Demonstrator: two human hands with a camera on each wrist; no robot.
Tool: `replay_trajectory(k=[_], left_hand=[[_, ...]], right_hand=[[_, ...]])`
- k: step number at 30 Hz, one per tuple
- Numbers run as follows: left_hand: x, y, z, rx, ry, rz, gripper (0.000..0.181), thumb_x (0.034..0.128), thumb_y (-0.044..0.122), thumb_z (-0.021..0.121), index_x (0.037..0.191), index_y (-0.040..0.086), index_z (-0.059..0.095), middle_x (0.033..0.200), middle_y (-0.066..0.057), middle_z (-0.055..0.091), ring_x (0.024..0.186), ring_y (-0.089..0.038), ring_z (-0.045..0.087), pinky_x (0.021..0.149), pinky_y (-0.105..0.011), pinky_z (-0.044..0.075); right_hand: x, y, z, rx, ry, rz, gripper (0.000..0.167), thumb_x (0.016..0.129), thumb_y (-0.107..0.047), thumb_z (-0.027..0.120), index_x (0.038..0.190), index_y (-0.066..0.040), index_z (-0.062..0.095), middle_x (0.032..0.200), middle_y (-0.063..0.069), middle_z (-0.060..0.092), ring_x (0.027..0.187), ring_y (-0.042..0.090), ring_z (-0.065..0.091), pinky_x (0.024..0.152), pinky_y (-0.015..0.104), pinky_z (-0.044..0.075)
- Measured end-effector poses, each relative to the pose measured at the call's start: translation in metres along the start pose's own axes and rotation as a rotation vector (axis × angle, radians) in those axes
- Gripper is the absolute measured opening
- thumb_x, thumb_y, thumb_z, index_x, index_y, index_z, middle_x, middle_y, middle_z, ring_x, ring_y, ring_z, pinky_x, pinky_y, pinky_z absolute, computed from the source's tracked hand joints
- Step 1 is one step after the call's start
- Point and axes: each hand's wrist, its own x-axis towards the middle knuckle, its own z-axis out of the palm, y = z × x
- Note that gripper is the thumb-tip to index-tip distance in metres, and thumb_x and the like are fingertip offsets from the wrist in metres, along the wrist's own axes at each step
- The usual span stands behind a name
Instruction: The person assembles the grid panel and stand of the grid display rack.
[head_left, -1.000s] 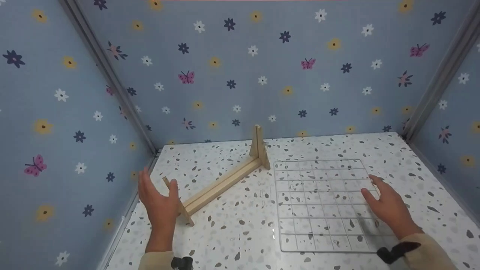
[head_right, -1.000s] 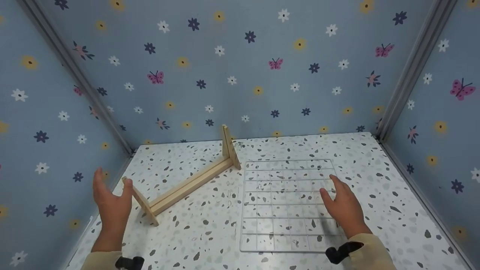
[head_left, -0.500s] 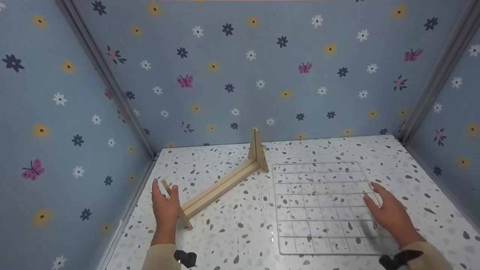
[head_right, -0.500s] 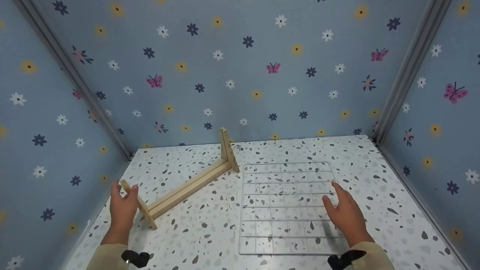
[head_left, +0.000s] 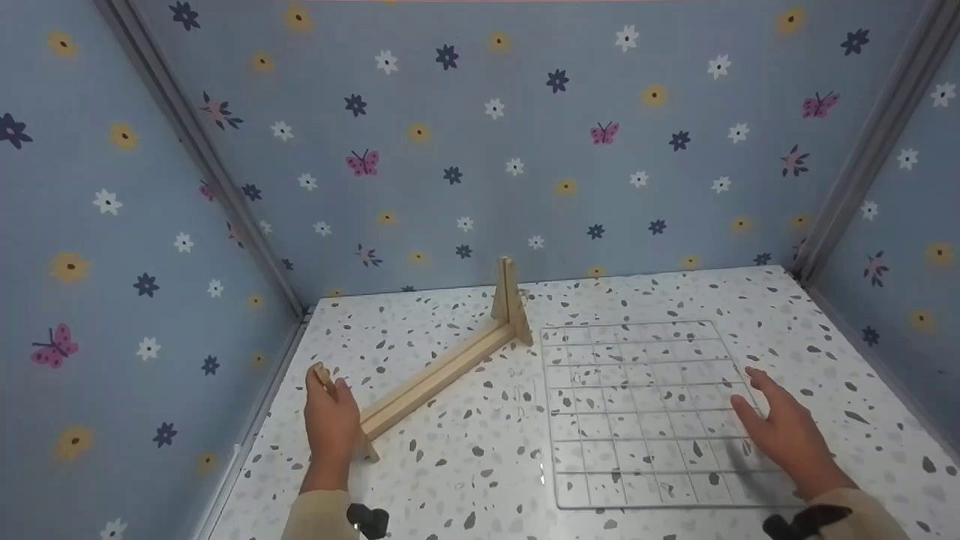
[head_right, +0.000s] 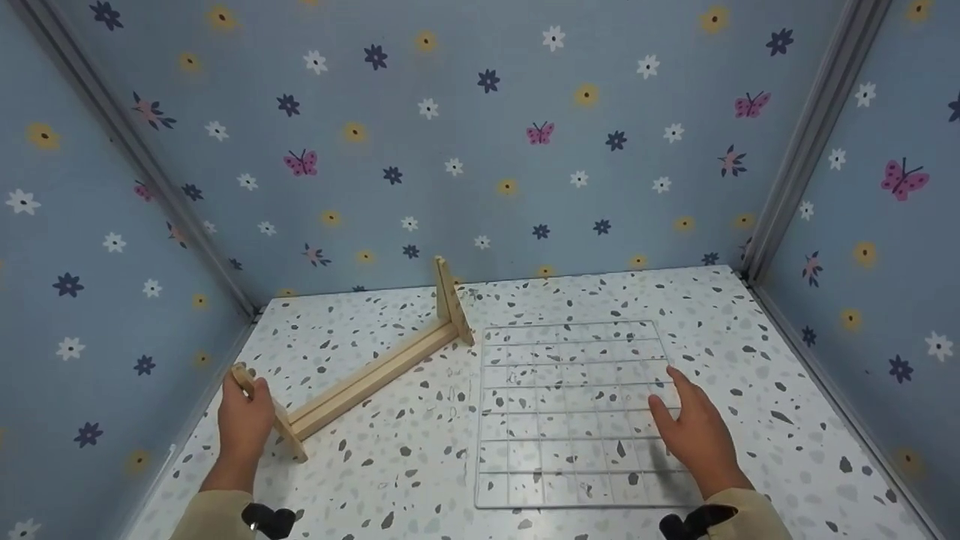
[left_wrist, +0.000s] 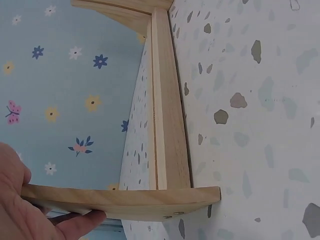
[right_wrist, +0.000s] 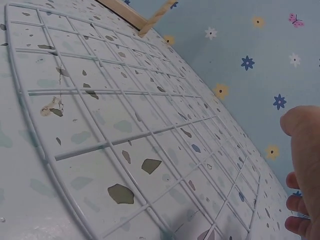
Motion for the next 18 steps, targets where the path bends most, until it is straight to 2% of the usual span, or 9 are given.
replay_trajectory(k=[11, 18], left_hand=[[0.000, -0.003, -0.011, 0.060, -0.022, -0.040, 0.065, 0.1104, 0.022, 0.031, 0.162, 0.008, -0.005, 0.160, -0.033, 0.022, 0.146, -0.048, 0.027, 0.118, -0.060, 0.024], [0.000, 0.000, -0.019, 0.060, -0.068, -0.064, 0.064, 0.1109, 0.022, 0.028, 0.162, 0.008, -0.007, 0.163, -0.030, 0.014, 0.150, -0.045, 0.019, 0.119, -0.060, 0.020]], right_hand=[[-0.001, 0.005, 0.000, 0.019, -0.014, 0.055, 0.089, 0.101, -0.065, 0.042, 0.159, -0.001, 0.021, 0.152, 0.036, 0.033, 0.139, 0.057, 0.030, 0.107, 0.073, 0.027], [-0.003, 0.012, 0.001, 0.011, 0.002, 0.024, 0.086, 0.102, -0.062, 0.043, 0.158, 0.000, 0.024, 0.150, 0.038, 0.035, 0.137, 0.057, 0.032, 0.105, 0.073, 0.029]])
